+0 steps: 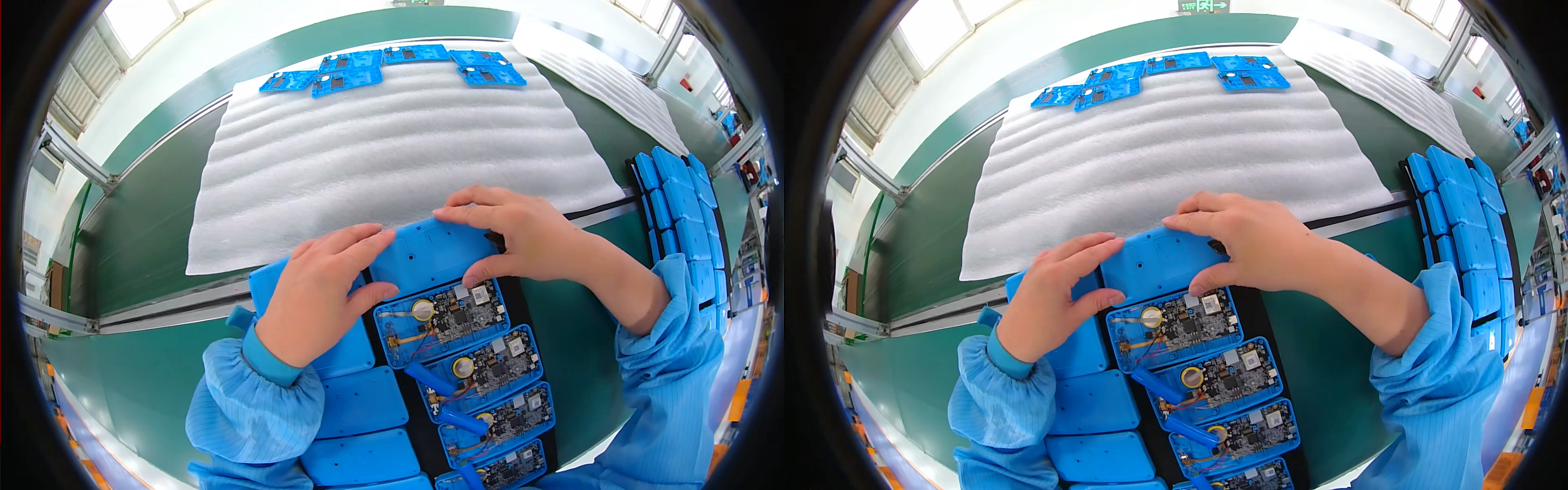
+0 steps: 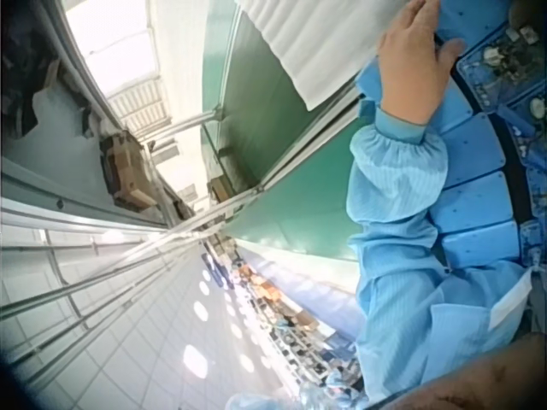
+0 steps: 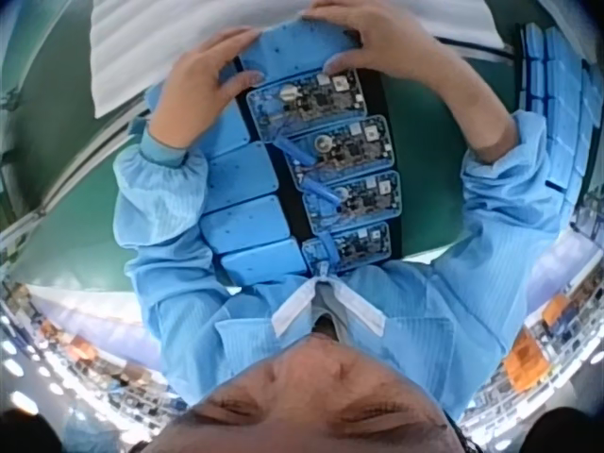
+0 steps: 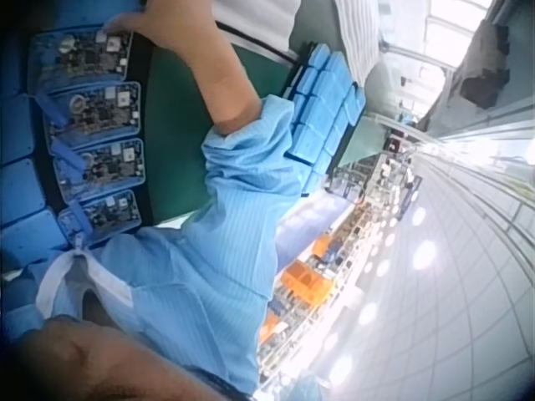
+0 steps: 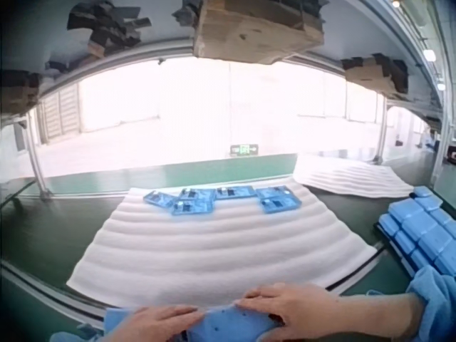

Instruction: The person connects a battery to a circuit board inside a blue plastic casing and then presses a blue cover onto the device. They then repeat the process by connecting the battery and fitting the cover on a second device.

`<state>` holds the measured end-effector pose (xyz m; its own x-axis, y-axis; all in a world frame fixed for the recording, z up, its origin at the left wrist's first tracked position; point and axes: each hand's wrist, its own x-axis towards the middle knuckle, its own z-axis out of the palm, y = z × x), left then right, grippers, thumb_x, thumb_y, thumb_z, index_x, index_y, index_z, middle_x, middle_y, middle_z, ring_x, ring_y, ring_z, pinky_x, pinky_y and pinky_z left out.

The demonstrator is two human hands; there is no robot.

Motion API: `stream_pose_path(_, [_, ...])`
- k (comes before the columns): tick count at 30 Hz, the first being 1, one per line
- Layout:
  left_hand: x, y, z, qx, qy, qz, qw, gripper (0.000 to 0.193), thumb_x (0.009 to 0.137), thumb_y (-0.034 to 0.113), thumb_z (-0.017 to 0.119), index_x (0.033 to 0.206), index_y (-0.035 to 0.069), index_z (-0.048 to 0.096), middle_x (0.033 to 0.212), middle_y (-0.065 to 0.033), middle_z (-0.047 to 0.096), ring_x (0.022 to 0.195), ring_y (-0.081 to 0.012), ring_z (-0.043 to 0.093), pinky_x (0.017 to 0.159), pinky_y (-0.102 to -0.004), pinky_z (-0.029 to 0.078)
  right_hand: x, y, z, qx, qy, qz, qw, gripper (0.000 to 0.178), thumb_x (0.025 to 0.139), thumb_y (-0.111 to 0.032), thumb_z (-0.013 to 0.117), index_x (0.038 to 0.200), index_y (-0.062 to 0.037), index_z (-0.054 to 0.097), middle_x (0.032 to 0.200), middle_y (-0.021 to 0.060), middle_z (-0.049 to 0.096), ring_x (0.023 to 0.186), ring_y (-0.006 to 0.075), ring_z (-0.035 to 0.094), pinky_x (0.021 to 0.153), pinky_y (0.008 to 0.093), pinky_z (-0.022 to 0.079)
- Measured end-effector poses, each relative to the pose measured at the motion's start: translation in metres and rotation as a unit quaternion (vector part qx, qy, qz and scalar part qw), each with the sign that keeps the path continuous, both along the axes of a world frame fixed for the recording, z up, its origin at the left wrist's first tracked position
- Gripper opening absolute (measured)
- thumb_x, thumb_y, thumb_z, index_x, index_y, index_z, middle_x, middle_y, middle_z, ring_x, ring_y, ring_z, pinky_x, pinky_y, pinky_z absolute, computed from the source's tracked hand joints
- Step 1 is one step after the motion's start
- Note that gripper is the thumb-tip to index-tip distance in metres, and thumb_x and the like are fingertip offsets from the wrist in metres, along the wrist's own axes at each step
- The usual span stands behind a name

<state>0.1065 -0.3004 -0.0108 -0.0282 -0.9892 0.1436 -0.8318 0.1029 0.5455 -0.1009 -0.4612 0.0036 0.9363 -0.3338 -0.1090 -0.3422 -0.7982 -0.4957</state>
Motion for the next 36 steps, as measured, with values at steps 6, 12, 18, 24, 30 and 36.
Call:
stream_pose_path(6, [-0.004, -0.004, 0.001, 0.010, -0.021, 0.006, 1.000, 0.054, 0.073, 0.021, 0.076, 0.123, 0.009, 0.059, 0.126, -0.0098, 0.058, 0.111, -0.0286, 0.056, 0.096, -0.0383, 0.038, -0.009, -0.005, -0.010, -0.029, -0.017, 0.014, 0.999, 0.060, 0.080, -0.035, 0.071, 0.131, -0.0122, 0.052, 0.129, 0.0037, 0.050, 0.113, 0.0247, 0.054, 0.088, 0.0376, 0.049])
stream_pose_path(12, [-0.011, -0.003, 0.007, 0.022, -0.077, 0.030, 0.996, 0.063, 0.074, 0.027, 0.076, 0.131, 0.012, 0.053, 0.125, -0.0096, 0.058, 0.115, -0.0272, 0.052, 0.098, -0.0384, 0.033, -0.001, 0.009, 0.001, -0.075, 0.081, -0.036, 0.993, 0.066, 0.082, -0.034, 0.070, 0.138, -0.0116, 0.043, 0.134, 0.0081, 0.042, 0.111, 0.0284, 0.055, 0.087, 0.0383, 0.048])
stream_pose_path(18, [-0.003, -0.002, -0.008, -0.001, -0.130, 0.028, 0.991, 0.068, 0.078, 0.034, 0.073, 0.136, 0.011, 0.047, 0.123, -0.0106, 0.058, 0.113, -0.0258, 0.053, 0.096, -0.0395, 0.031, -0.007, 0.001, -0.011, -0.118, 0.048, -0.025, 0.991, 0.070, 0.082, -0.039, 0.068, 0.140, -0.0103, 0.039, 0.133, 0.0084, 0.042, 0.109, 0.0283, 0.056, 0.087, 0.0383, 0.048])
stream_pose_path(24, [0.023, -0.032, 0.005, 0.103, -0.010, -0.048, 0.993, 0.067, 0.076, 0.029, 0.075, 0.133, 0.005, 0.050, 0.123, -0.0173, 0.058, 0.110, -0.0310, 0.056, 0.095, -0.0366, 0.041, 0.003, -0.004, -0.003, -0.097, 0.016, -0.013, 0.995, 0.065, 0.081, -0.040, 0.068, 0.133, -0.0053, 0.048, 0.124, 0.0086, 0.052, 0.111, 0.0275, 0.056, 0.087, 0.0403, 0.048])
stream_pose_path(30, [0.022, -0.041, 0.019, 0.183, -0.005, -0.066, 0.981, 0.065, 0.072, 0.022, 0.077, 0.129, 0.004, 0.053, 0.118, -0.0181, 0.061, 0.109, -0.0311, 0.057, 0.094, -0.0371, 0.043, 0.008, -0.005, 0.002, -0.170, -0.007, 0.000, 0.985, 0.061, 0.071, -0.039, 0.076, 0.118, -0.0045, 0.059, 0.112, 0.0099, 0.058, 0.099, 0.0280, 0.061, 0.084, 0.0387, 0.049])
stream_pose_path(36, [0.025, -0.039, 0.018, 0.073, -0.083, -0.114, 0.987, 0.067, 0.071, 0.019, 0.079, 0.129, 0.001, 0.052, 0.119, -0.0165, 0.058, 0.110, -0.0308, 0.054, 0.096, -0.0372, 0.042, 0.014, -0.003, 0.010, -0.306, -0.009, 0.053, 0.950, 0.061, 0.060, -0.032, 0.083, 0.111, -0.0063, 0.061, 0.092, 0.0084, 0.064, 0.081, 0.0267, 0.063, 0.072, 0.0367, 0.049])
